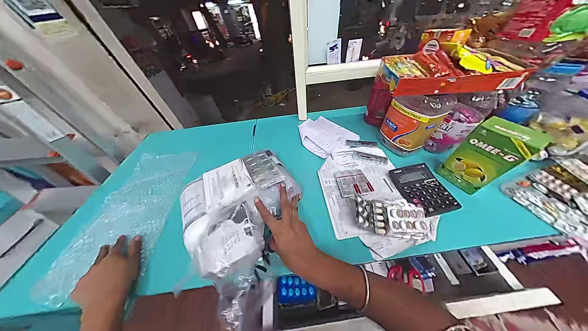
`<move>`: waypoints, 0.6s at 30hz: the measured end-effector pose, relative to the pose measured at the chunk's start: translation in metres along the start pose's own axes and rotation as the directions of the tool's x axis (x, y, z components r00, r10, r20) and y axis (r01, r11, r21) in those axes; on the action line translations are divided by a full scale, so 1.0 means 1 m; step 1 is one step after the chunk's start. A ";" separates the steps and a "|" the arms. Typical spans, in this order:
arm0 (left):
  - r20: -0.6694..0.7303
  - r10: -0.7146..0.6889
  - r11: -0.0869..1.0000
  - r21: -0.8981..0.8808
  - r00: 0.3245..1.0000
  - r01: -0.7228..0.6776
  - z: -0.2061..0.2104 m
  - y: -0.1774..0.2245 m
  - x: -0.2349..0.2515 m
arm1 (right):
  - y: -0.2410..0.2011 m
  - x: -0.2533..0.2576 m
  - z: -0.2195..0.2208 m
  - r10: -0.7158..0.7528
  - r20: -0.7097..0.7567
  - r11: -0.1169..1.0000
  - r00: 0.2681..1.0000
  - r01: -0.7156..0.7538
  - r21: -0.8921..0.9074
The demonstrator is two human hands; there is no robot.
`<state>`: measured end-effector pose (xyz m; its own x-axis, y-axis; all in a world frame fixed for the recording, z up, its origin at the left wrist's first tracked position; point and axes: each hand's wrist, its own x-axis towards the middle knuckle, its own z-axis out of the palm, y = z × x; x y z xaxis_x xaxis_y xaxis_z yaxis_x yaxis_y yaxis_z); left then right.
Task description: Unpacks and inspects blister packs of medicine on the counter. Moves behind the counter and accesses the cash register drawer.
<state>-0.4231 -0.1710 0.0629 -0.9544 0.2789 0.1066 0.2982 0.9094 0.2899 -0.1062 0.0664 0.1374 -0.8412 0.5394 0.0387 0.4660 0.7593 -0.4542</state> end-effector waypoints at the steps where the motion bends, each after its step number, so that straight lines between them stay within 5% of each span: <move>1: -0.014 0.000 1.000 0.003 1.000 0.000 0.000 -0.005 0.013 | -0.006 0.009 0.003 0.029 -0.030 1.000 0.999 -0.030 -0.010; 8: 0.011 0.047 0.999 0.010 0.999 -0.047 0.005 -0.016 0.060 | -0.034 0.058 0.026 0.078 -0.214 0.997 0.974 -0.078 0.011; 13: 0.001 0.102 0.995 -0.022 0.995 -0.102 0.010 -0.020 0.074 | -0.077 0.090 0.050 0.127 -0.177 0.992 0.976 -0.125 0.024; 18: 0.025 0.107 0.994 -0.025 0.994 -0.106 0.001 -0.019 0.068 | -0.102 0.099 0.047 0.087 0.040 0.996 0.995 -0.088 0.030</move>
<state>-0.4940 -0.1692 0.0641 -0.9172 0.3820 0.1130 0.3980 0.8666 0.3009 -0.2502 0.0254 0.1454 -0.8079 0.5881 -0.0363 0.5295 0.6976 -0.4826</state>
